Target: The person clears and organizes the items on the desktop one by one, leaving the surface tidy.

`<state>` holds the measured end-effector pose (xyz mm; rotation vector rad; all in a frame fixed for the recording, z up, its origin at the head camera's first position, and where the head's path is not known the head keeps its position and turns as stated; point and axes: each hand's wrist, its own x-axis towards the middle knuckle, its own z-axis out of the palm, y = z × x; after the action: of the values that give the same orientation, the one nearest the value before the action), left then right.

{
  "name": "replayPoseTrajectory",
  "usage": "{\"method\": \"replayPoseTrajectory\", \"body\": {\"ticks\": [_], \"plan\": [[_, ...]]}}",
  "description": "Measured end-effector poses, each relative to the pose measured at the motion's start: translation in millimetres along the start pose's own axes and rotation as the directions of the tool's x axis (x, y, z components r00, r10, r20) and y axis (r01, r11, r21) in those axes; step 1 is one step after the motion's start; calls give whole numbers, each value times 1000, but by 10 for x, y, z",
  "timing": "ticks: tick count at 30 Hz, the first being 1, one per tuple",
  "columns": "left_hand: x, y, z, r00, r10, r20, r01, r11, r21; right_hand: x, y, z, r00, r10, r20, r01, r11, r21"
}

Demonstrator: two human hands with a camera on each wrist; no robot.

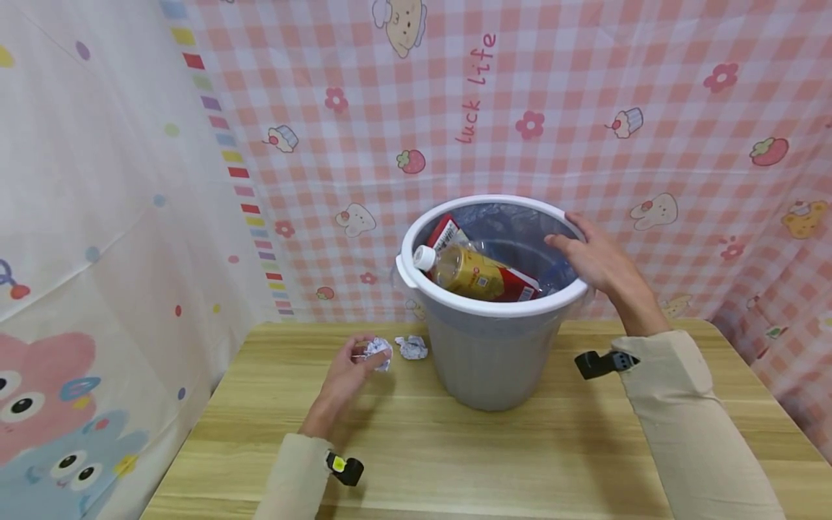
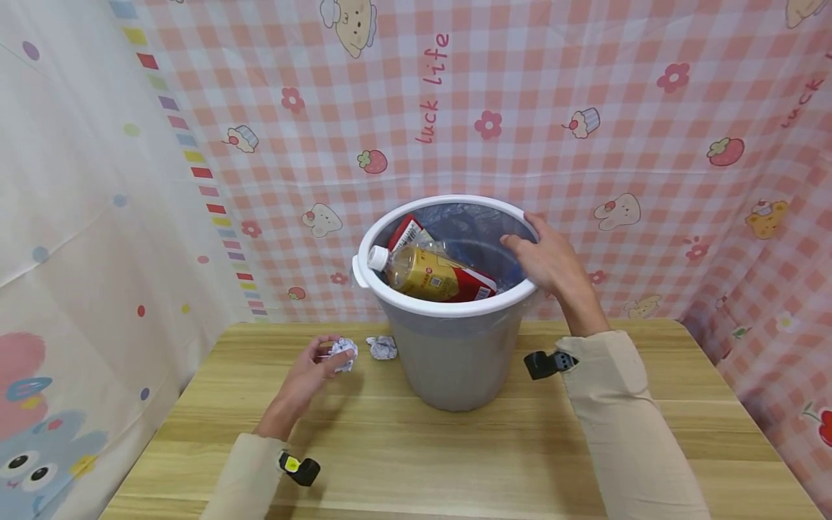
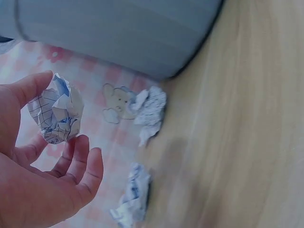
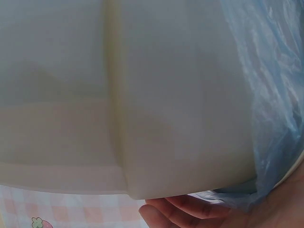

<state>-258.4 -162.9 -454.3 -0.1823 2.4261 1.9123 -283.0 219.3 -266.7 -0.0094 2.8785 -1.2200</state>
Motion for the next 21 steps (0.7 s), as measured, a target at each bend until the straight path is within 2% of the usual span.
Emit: {"method": "replayPoseTrajectory", "body": {"ticks": [8,14,21], "plan": [[4,97,-90,1000,11,7,-11,1000,-20,-2,4,3,1000,-1,-2,1,1000,-5],[9,189,-147,1000,20,3,-20,1000,4,2,7,11,1000,-2,2,2,1000,-1],[11,395,-224,995,96,29,-96,995,-24,-3,2,13,1000,2,-1,-2,1000,7]]}}
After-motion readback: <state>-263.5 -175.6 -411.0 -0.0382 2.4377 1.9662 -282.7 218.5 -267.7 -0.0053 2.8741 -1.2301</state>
